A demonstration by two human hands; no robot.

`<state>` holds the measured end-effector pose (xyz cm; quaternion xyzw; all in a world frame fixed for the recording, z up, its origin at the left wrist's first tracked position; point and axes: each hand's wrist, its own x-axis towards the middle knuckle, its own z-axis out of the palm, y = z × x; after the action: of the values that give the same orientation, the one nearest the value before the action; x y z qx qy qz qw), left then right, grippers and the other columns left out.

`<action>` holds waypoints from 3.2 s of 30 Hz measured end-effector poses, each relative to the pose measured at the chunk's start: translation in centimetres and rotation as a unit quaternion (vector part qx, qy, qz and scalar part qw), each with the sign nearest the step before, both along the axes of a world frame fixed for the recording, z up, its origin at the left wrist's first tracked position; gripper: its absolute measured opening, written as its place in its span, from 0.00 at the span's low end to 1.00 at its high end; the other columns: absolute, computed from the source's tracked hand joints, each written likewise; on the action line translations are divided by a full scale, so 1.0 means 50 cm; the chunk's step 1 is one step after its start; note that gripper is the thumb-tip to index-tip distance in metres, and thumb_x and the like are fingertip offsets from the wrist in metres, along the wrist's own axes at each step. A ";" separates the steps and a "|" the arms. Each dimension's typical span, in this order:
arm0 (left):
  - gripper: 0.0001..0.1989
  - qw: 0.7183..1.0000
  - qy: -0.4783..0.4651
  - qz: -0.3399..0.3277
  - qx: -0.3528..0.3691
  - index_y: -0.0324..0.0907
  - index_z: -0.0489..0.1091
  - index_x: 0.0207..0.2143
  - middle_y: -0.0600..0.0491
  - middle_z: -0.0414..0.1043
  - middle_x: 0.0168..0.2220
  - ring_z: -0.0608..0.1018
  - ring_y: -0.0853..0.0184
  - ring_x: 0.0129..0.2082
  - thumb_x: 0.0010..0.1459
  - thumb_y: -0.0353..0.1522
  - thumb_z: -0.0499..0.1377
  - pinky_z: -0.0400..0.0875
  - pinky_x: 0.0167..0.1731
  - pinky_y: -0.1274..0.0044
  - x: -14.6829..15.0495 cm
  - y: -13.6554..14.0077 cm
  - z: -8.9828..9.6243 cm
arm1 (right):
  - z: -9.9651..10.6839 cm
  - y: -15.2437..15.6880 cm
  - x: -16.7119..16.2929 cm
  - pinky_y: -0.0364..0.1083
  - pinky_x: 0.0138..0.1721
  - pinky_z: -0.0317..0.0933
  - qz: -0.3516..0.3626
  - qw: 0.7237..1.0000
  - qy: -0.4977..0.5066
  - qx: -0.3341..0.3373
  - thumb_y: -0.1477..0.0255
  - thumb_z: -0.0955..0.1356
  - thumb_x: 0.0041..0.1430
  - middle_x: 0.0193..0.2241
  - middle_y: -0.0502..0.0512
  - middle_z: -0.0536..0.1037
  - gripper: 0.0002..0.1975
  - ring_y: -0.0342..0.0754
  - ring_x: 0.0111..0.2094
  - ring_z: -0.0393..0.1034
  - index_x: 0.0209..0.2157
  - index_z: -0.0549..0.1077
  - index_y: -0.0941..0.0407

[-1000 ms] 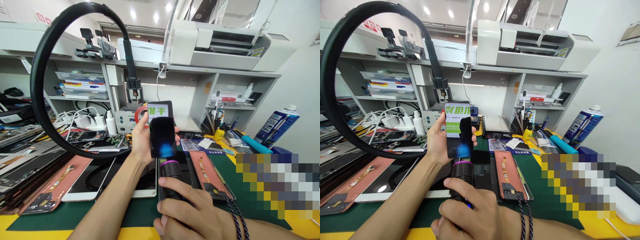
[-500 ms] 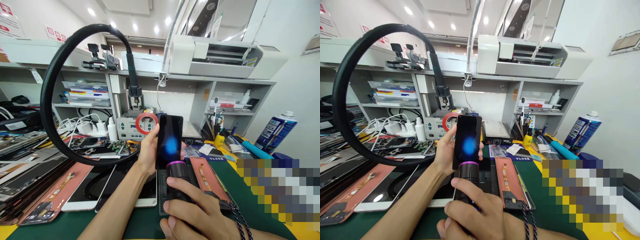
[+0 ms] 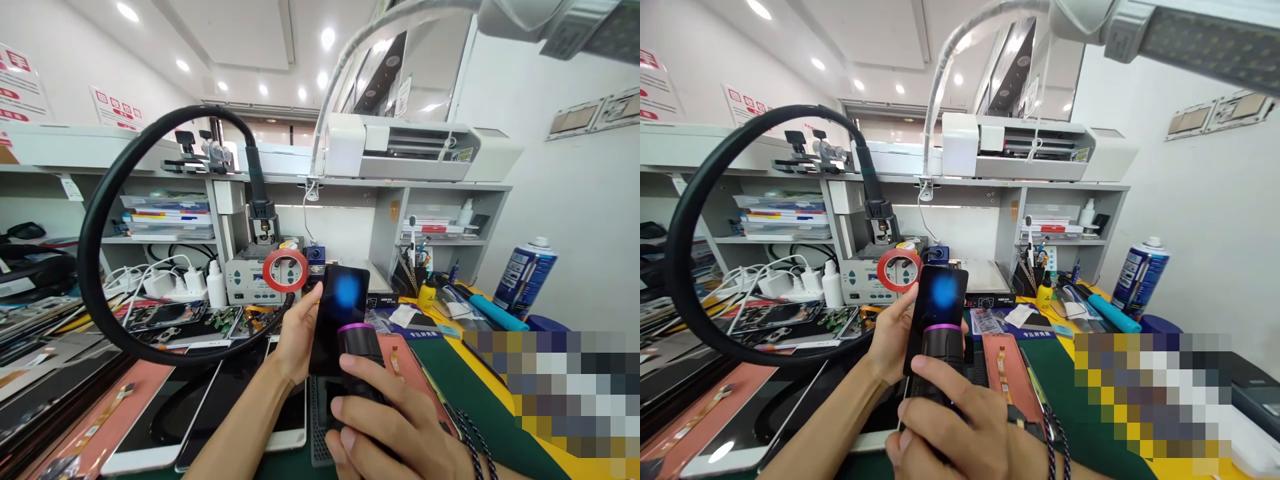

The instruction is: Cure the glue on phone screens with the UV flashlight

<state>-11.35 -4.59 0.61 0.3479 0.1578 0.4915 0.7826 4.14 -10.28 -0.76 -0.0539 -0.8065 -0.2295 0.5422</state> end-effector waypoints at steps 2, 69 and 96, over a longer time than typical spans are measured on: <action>0.27 1.000 -0.010 -0.004 0.004 0.33 0.77 0.48 0.40 0.80 0.37 0.82 0.54 0.35 0.64 0.46 0.52 0.73 0.40 0.68 0.002 0.000 -0.003 | 0.007 -0.001 0.003 0.45 0.49 0.75 -0.016 1.000 0.006 -0.004 0.81 0.70 0.57 0.30 0.49 0.81 0.04 0.52 0.49 0.76 0.30 0.70 0.60; 0.33 0.955 0.181 -0.192 -0.134 0.35 0.75 0.41 0.37 0.79 0.36 0.82 0.53 0.31 0.59 0.57 0.52 0.78 0.36 0.64 0.040 0.036 -0.066 | 0.045 0.259 0.114 0.42 0.11 0.51 -0.028 0.687 0.478 -0.546 0.49 0.69 0.55 0.17 0.44 0.61 0.22 0.42 0.14 0.58 0.30 0.62 0.53; 0.22 0.950 0.244 -0.115 -0.159 0.32 0.74 0.36 0.40 0.78 0.27 0.79 0.61 0.22 0.64 0.43 0.51 0.75 0.26 0.73 0.059 0.026 -0.055 | 0.029 0.197 0.068 0.43 0.33 0.61 -0.105 0.821 0.374 -0.417 0.52 0.66 0.61 0.27 0.49 0.71 0.20 0.44 0.30 0.65 0.34 0.68 0.56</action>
<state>-8.38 -3.28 -2.14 0.3443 0.3789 0.2674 0.8163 7.55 -0.43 0.71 -0.4408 -0.5496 0.1116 0.7008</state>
